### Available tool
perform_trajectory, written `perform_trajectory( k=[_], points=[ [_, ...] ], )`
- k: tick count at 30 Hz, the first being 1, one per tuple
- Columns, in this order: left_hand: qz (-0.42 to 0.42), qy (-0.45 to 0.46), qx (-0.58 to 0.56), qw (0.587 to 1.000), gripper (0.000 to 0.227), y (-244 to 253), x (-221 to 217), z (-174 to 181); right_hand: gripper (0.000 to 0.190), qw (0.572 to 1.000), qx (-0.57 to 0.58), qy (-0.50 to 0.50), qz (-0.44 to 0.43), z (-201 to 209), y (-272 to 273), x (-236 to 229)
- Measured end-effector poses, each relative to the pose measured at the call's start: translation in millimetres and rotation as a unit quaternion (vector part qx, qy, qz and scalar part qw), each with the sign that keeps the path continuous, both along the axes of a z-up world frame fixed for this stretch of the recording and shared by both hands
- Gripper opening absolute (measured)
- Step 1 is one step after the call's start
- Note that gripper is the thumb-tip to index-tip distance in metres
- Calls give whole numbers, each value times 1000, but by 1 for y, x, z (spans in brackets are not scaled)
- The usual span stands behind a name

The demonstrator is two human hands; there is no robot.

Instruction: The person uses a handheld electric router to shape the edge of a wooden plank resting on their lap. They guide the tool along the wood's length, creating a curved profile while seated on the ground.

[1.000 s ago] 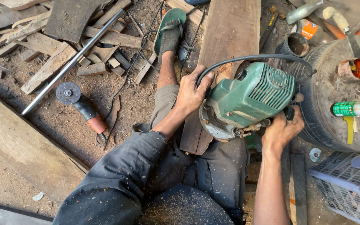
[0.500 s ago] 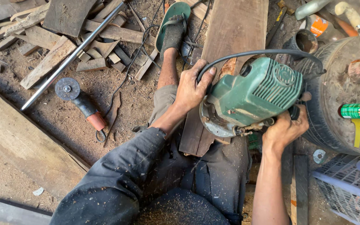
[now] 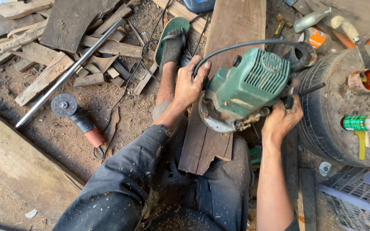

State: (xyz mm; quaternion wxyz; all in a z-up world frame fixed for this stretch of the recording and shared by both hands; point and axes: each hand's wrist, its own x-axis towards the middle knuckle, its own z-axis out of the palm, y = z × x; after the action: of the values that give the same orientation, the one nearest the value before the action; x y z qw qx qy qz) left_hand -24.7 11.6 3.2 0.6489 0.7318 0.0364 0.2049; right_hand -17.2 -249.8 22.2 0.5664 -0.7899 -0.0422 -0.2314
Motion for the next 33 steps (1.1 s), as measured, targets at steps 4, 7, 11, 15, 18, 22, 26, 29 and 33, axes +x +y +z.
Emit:
perform_trajectory(
  k=[4, 7, 11, 15, 18, 22, 26, 29, 33],
  points=[
    [5, 4, -3, 1000, 32, 2, 6, -3, 10, 999, -22, 29, -7, -2, -1, 9],
    [4, 5, 7, 1000, 31, 0, -2, 1, 11, 999, 15, 39, -1, -1, -4, 2],
    [-14, -2, -17, 1000, 27, -3, -28, 6, 11, 998, 24, 49, -28, 3, -7, -21],
    [-33, 1, -10, 999, 26, -11, -48, 13, 14, 999, 31, 21, -7, 12, -15, -50],
    [-39, 4, -27, 999, 26, -14, -65, 22, 24, 1000, -5, -2, -12, 22, -15, -66],
    [-40, 22, -7, 999, 27, -16, -73, 23, 18, 998, 11, 49, -36, 31, -14, -79],
    [-42, 17, -14, 999, 25, -12, -63, 20, 17, 999, 14, 26, -29, 30, -9, -74],
    [-51, 8, -29, 998, 25, -7, -55, 15, 13, 999, -26, 11, -39, 23, -8, -71],
    [-37, 22, -34, 999, 25, -4, -49, 15, 13, 999, -32, 8, -37, 17, -5, -60]
  ],
)
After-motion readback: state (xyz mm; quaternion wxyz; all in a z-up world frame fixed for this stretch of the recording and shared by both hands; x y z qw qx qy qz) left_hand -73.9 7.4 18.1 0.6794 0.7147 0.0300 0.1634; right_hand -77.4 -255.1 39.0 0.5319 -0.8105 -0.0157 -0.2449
